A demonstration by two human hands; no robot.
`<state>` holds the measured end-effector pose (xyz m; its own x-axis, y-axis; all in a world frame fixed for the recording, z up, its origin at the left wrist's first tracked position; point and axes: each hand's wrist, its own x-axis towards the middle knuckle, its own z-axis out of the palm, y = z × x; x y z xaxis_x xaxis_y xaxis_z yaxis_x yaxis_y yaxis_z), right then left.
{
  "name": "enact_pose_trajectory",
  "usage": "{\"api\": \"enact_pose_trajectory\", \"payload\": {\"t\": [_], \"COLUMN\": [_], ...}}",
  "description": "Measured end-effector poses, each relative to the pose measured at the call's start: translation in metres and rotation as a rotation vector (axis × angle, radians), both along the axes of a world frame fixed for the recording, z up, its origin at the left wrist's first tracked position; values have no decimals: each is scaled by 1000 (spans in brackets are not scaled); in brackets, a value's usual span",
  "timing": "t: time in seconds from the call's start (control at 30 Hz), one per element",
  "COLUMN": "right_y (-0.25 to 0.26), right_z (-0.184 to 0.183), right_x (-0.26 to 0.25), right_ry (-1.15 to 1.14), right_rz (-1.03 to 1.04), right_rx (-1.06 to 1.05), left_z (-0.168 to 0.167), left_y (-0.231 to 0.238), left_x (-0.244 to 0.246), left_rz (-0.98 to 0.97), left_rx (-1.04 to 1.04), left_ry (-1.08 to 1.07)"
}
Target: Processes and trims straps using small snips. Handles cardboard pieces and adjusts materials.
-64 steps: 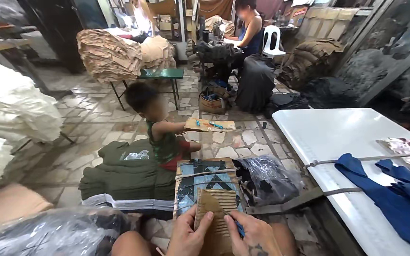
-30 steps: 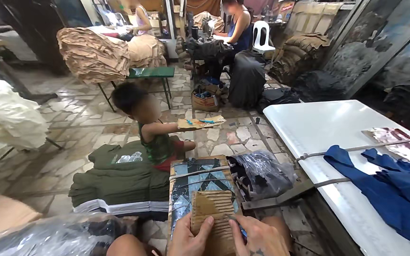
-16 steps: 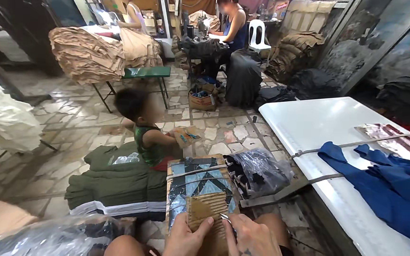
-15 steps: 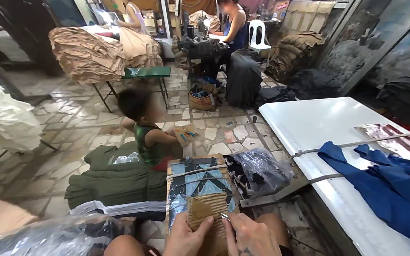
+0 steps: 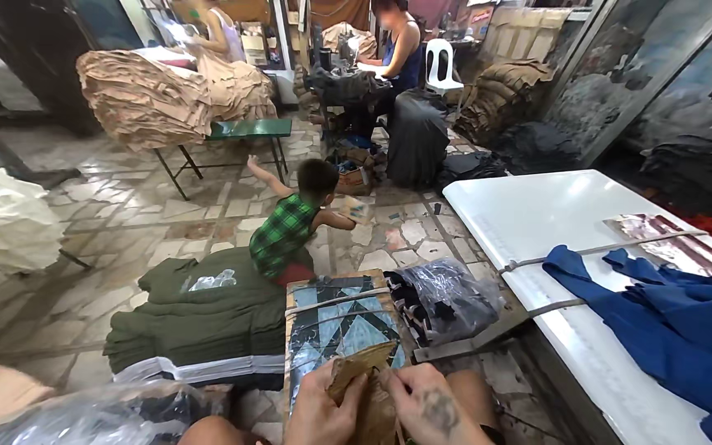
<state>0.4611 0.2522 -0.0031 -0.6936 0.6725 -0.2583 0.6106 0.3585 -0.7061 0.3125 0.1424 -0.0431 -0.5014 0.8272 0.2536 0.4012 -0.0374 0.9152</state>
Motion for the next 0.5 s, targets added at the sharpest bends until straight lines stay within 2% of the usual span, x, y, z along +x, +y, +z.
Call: {"api": "enact_pose_trajectory", "payload": {"t": [0.03,0.07,0.13,0.17,0.2,0.23,0.33,0.37,0.4,0.5], "right_y": [5,2,-16,-19,-18,-16,12,14,11,-10], "right_z": [0,2,-5,-10,-11,-8,-4,-9,-14,-36], "right_x": [1,0,-2,-3,-3,-4,-6,-6,-6,-8], "right_ry": [7,-1,-43,-70,-92,-106,-17,50,75,40], "right_rz": [0,8,27,29,36,38,-99,-151,-150,3], "right_rx": [-70,34,596,795,822,663,-291,-452,-360,659], "left_z": [1,2,4,4,3,0,-7,-7,-8,-11], "left_y": [1,3,8,10,12,13,11,11,12,11], "left_x": [0,0,1,2,4,4,6,7,7,9], "left_rz": [3,5,10,14,23,30,65,81,93,83], "left_rx": [11,18,12,-3,-14,-20,-13,-11,-11,-15], "left_ry": [29,53,75,84,89,88,70,69,73,108]}}
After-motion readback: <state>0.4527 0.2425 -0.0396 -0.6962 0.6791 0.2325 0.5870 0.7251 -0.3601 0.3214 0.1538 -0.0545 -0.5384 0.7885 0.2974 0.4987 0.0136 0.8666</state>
